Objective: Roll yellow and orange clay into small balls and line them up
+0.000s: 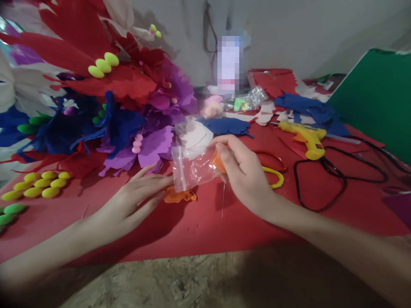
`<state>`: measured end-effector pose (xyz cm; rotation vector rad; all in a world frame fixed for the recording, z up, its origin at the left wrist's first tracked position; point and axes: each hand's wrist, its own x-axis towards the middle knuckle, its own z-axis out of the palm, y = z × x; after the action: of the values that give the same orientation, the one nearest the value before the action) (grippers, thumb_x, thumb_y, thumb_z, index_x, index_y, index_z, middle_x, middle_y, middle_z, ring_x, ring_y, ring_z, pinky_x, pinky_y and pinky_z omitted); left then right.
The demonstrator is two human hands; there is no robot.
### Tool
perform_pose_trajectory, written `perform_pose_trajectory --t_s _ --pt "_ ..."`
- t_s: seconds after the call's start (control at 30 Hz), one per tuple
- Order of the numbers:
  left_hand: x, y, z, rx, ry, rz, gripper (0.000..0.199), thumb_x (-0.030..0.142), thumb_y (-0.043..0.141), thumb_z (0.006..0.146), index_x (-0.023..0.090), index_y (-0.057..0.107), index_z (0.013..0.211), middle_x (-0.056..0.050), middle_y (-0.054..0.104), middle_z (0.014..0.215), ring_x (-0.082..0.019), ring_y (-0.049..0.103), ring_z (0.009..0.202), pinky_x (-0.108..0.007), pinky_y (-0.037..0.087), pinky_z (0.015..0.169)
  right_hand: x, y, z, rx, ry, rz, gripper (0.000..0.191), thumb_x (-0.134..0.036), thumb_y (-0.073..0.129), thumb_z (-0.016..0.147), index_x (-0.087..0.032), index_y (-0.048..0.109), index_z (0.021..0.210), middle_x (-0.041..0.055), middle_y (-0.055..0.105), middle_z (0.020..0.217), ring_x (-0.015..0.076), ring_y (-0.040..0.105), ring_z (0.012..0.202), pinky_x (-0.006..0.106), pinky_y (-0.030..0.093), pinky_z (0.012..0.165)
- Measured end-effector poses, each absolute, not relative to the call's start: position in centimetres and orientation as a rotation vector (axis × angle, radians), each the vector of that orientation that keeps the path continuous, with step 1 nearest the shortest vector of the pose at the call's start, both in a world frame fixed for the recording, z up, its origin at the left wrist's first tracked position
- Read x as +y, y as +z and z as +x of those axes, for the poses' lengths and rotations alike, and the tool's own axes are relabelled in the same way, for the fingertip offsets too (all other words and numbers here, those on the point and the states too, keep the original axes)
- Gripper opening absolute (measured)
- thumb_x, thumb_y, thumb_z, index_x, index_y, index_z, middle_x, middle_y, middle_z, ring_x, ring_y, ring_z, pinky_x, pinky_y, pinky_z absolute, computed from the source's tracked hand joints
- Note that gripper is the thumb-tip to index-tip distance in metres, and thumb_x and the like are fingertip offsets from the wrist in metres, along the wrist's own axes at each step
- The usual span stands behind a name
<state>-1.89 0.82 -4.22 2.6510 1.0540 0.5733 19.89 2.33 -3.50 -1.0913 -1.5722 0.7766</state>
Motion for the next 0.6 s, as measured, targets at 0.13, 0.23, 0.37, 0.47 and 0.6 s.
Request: perform_pose_trajectory --t_s 0.13,0.23,0.37,0.47,0.6 --pt "1.1 -4.1 -1.9 1.119 0.471 2.547 0.039 0.020 0.036 0.084 0.015 0.048 0.120 -0.011 0.061 0.113 -0.022 0.058 0.103 -0.053 0.031 0.099 2.2 -3.6 19.7 -1.423 1.139 -1.007 0.013 -0.019 0.038 0.084 -0.021 0.051 0.086 -0.0055 0.044 0.058 0.0052 0.043 0.045 0.014 0.033 0.037" --pt "1.2 -4.3 -1.8 1.089 0.343 2.527 0.036 0.020 0.034 0.086 0.018 0.052 0.117 -0.009 0.057 0.120 -0.021 0.054 0.109 -0.053 0.027 0.102 2.1 -3.6 19.7 -1.413 1.321 -0.946 0.020 -0.014 0.040 0.079 -0.021 0.046 0.097 -0.0047 0.050 0.064 0.0060 0.044 0.049 0.016 0.036 0.041" --pt "1.2 -4.7 -1.8 1.069 0.375 2.506 0.039 0.013 0.029 0.086 0.017 0.051 0.118 -0.010 0.056 0.120 -0.020 0.053 0.110 -0.053 0.028 0.102 1.9 -3.3 19.6 -1.518 1.297 -1.011 0.030 -0.012 0.046 0.077 -0.018 0.039 0.106 -0.0048 0.053 0.064 0.0061 0.048 0.048 0.018 0.041 0.044" --pt "1.2 -4.7 -2.2 1.047 0.386 2.456 0.041 0.012 0.030 0.086 0.020 0.047 0.122 -0.007 0.055 0.122 -0.020 0.051 0.113 -0.053 0.025 0.103 1.8 -3.1 19.5 -1.551 1.289 -1.020 0.029 -0.015 0.048 0.078 -0.015 0.039 0.106 -0.0051 0.054 0.060 0.0066 0.051 0.045 0.018 0.043 0.042" --pt "0.7 -4.1 -2.7 1.050 0.343 2.379 0.045 0.025 0.035 0.087 0.025 0.032 0.132 -0.005 0.040 0.134 -0.021 0.037 0.124 -0.051 0.020 0.104 1.9 -3.0 19.6 -1.520 1.423 -1.030 0.022 -0.018 0.049 0.079 -0.014 0.045 0.101 -0.0013 0.060 0.063 0.0079 0.056 0.045 0.018 0.044 0.040"
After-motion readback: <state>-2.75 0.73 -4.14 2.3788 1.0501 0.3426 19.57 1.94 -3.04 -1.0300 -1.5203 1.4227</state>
